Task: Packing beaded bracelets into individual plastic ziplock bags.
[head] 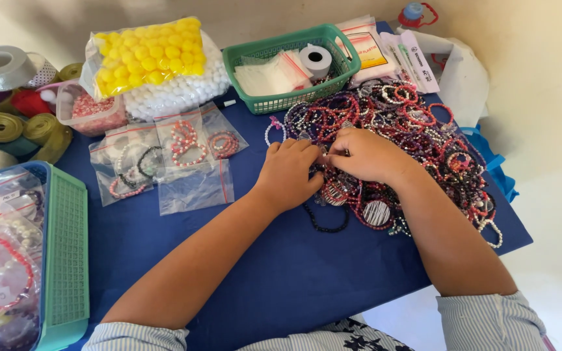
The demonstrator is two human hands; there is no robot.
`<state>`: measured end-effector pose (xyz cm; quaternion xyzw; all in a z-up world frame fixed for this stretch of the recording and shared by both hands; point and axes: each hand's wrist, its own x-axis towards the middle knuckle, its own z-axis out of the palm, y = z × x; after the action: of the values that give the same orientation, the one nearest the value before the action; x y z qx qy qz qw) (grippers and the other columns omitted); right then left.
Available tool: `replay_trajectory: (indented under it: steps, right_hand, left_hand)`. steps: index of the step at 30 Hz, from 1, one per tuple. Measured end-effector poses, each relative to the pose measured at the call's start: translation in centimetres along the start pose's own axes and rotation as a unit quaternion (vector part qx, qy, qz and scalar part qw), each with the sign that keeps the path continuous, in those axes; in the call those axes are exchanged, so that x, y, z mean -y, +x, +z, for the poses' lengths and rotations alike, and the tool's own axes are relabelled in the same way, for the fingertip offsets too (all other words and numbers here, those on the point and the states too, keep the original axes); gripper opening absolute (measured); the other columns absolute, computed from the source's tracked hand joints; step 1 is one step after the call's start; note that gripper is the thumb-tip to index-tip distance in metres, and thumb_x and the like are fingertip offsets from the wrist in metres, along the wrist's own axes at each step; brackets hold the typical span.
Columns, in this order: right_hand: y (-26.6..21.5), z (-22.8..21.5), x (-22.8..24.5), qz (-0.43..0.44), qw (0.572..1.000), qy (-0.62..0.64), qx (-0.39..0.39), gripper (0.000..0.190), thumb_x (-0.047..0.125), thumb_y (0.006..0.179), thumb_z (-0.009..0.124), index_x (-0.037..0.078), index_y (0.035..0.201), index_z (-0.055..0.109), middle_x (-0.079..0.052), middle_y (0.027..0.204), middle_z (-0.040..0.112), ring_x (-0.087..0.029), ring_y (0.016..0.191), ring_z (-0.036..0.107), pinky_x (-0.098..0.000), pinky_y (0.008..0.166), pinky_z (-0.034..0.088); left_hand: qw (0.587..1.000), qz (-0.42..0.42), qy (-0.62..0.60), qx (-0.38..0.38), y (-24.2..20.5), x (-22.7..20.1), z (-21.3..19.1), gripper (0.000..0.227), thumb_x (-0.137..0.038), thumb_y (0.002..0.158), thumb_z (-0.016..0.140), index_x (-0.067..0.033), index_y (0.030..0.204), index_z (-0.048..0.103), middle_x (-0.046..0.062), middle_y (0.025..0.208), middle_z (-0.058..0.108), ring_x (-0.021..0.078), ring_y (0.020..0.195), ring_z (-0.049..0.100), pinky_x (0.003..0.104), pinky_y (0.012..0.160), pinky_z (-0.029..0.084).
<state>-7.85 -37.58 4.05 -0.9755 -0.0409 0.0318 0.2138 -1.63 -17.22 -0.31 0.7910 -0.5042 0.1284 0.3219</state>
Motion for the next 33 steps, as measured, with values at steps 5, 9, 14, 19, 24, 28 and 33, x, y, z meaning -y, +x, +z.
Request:
replay_trajectory:
  steps: [5,9,14,19,24,28,33]
  right_hand:
    - [0.2,0.4,-0.7,0.005,1.000,0.014,0.002,0.021,0.023,0.087,0.067,0.005,0.087,0.078,-0.011,0.095,0.069,-0.027,0.093,0.067,-0.0386,0.084,0.053]
    - [0.3,0.4,-0.5,-0.002,0.998,0.063,-0.006,0.026,0.027,0.091,0.068,0.003,0.088,0.076,-0.010,0.091,0.069,-0.024,0.090,0.067,-0.0367,0.082,0.052]
    - [1.2,1.3,-2.4,0.032,0.988,0.149,-0.005,0.028,0.026,0.095,0.064,0.000,0.091,0.073,-0.006,0.090,0.069,-0.019,0.085,0.066,-0.0324,0.078,0.053]
    - [2.1,1.9,-4.7,0.004,0.971,0.237,0.023,0.024,0.024,0.095,0.062,0.005,0.101,0.075,-0.001,0.092,0.072,-0.009,0.087,0.066,-0.0266,0.079,0.052]
    - [2.2,1.9,-4.9,0.031,0.939,0.338,0.051,0.010,0.014,0.094,0.071,0.004,0.097,0.070,-0.001,0.090,0.069,-0.006,0.081,0.061,-0.0240,0.069,0.050]
    - [2.4,0.9,-3.8,0.096,0.907,0.406,0.057,0.009,0.013,0.094,0.067,0.004,0.097,0.065,-0.003,0.092,0.074,-0.008,0.084,0.067,-0.0239,0.068,0.051]
    - [3.6,0.2,-4.7,0.053,0.899,0.433,0.030,0.010,0.008,0.093,0.068,0.003,0.102,0.066,-0.004,0.094,0.074,-0.011,0.086,0.071,-0.0239,0.075,0.056]
  left_hand:
    - [1.000,-0.004,0.006,0.005,0.2,-0.2,-0.1,0.023,-0.028,0.078,0.070,-0.0140,0.096,0.066,0.005,0.098,0.063,0.0276,0.097,0.062,0.047,0.081,0.044]
    - [0.999,0.016,0.006,-0.030,0.3,-0.1,0.1,0.020,-0.025,0.083,0.067,-0.0126,0.099,0.064,0.005,0.099,0.064,0.0281,0.096,0.063,0.047,0.080,0.044]
    - [0.998,-0.034,-0.042,-0.035,0.9,-0.1,-0.1,0.015,-0.023,0.086,0.065,-0.0136,0.097,0.064,0.004,0.097,0.069,0.0285,0.098,0.066,0.048,0.082,0.044]
    - [0.993,-0.068,-0.089,-0.032,1.5,0.2,-0.1,0.013,-0.022,0.090,0.063,-0.0130,0.099,0.063,0.005,0.099,0.071,0.0292,0.100,0.067,0.048,0.085,0.046]
    - [0.989,-0.053,-0.130,-0.052,2.1,0.4,-0.6,0.014,-0.019,0.093,0.061,-0.0091,0.103,0.061,0.010,0.102,0.069,0.0338,0.099,0.067,0.049,0.079,0.049]
    - [0.986,-0.036,-0.142,-0.078,2.6,0.7,-0.5,0.015,-0.016,0.093,0.062,-0.0066,0.104,0.059,0.012,0.100,0.068,0.0354,0.095,0.067,0.048,0.078,0.052]
    - [0.984,-0.035,-0.139,-0.107,3.5,1.6,-0.1,0.014,-0.013,0.092,0.064,-0.0063,0.104,0.060,0.013,0.097,0.069,0.0360,0.088,0.068,0.048,0.074,0.053]
